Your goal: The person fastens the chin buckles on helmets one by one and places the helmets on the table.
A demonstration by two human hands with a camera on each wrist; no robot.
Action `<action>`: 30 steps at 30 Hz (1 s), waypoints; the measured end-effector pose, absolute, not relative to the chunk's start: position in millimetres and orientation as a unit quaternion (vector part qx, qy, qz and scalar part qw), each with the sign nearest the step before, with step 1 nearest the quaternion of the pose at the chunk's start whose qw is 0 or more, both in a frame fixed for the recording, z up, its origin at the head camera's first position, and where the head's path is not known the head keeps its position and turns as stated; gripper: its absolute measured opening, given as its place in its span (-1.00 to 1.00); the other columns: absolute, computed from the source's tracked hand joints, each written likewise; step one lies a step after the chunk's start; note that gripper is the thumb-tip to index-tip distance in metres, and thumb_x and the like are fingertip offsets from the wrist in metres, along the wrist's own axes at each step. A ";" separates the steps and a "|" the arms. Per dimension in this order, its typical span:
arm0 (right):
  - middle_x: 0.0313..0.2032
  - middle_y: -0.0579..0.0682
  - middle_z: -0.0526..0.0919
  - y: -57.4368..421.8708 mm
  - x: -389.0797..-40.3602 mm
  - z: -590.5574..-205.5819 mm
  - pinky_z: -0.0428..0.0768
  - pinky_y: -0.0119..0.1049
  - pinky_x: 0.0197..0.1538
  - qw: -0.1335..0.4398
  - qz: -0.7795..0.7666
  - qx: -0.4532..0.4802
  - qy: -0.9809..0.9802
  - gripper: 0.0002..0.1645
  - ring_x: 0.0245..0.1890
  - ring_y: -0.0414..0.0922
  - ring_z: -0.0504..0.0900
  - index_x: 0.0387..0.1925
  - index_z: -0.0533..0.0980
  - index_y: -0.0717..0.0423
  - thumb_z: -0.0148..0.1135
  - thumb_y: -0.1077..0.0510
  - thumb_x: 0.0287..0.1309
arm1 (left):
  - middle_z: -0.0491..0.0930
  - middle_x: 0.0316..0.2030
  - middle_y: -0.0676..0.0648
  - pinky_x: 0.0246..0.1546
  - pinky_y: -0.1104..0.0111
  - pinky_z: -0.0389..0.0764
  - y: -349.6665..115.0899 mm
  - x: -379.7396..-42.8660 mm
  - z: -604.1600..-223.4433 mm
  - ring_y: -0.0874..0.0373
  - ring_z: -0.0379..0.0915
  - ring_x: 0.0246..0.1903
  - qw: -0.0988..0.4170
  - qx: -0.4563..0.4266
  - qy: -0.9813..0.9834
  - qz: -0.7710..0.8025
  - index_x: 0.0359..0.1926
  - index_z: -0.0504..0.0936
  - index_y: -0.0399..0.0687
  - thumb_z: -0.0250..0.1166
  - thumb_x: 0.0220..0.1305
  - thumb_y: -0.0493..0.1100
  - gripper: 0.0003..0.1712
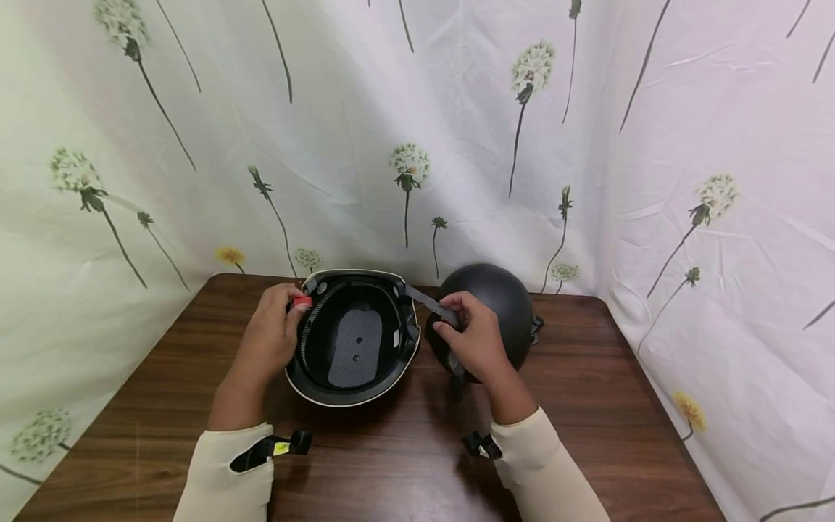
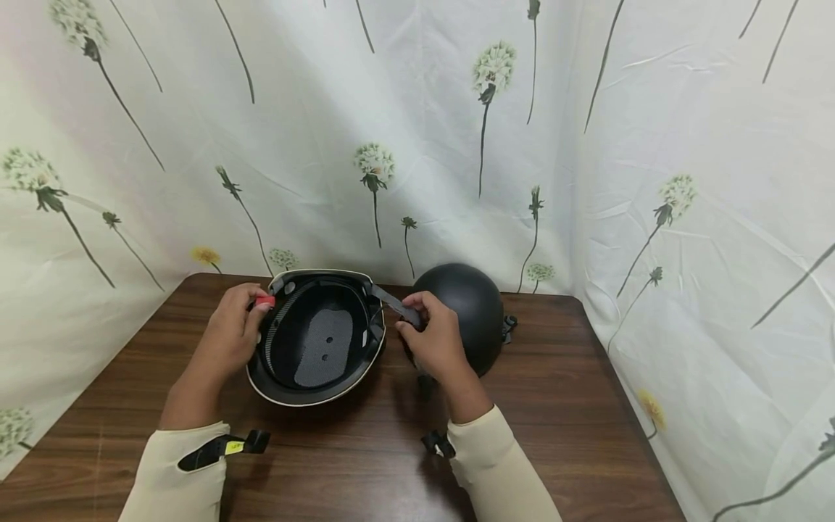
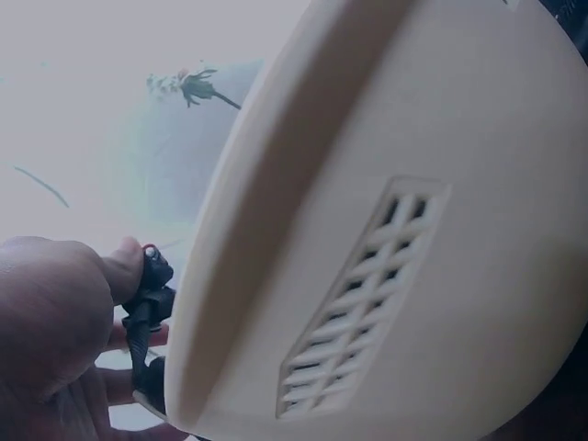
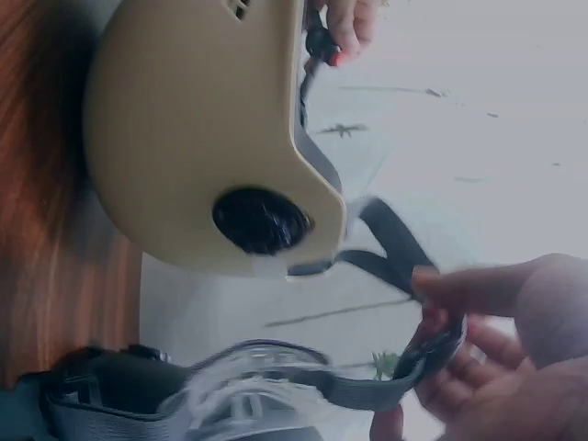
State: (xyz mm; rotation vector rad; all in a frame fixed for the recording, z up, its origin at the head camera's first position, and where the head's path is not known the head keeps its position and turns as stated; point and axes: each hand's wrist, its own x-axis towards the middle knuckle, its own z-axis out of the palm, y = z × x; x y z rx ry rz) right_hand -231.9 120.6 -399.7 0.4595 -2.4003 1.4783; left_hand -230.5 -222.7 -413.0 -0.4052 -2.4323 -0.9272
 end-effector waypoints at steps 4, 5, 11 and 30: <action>-0.05 0.10 0.68 129.9 -233.2 -396.0 0.61 -0.09 -0.07 0.124 0.525 0.217 -0.813 -0.43 -0.12 0.01 0.61 0.20 0.59 0.04 0.48 0.41 0.19 | 0.40 0.20 -0.44 0.20 -0.22 0.38 -222.2 -230.4 -411.4 -0.33 0.33 0.24 0.257 -0.146 -0.892 -0.343 0.02 0.44 -0.37 0.10 0.61 -0.29 -0.84; 0.02 0.09 0.66 131.7 -233.8 -395.3 0.63 -0.08 -0.04 0.121 0.526 0.227 -0.811 -0.40 -0.06 0.02 0.62 0.24 0.58 0.03 0.47 0.42 0.19 | 0.40 0.21 -0.44 0.20 -0.22 0.38 -222.3 -230.2 -410.9 -0.33 0.33 0.24 0.256 -0.144 -0.892 -0.343 0.03 0.44 -0.37 0.10 0.61 -0.28 -0.83; 0.21 0.05 0.50 138.2 -235.9 -391.4 0.69 -0.19 -0.01 0.109 0.539 0.264 -0.792 -0.27 0.11 0.05 0.61 0.34 0.51 0.13 0.45 0.50 0.15 | 0.38 0.24 -0.45 0.21 -0.25 0.38 -222.8 -228.9 -408.3 -0.35 0.34 0.22 0.241 -0.129 -0.898 -0.343 0.07 0.41 -0.38 0.08 0.63 -0.24 -0.77; -0.25 0.11 0.73 150.9 -235.2 -388.6 0.62 -0.26 -0.26 0.071 0.531 0.264 -0.802 -0.61 -0.34 -0.09 0.72 0.25 0.58 0.05 0.31 0.21 0.45 | 0.40 0.24 -0.46 0.25 -0.22 0.35 -227.0 -229.7 -409.0 -0.38 0.36 0.24 0.253 -0.121 -0.892 -0.354 0.07 0.41 -0.40 0.11 0.61 -0.27 -0.77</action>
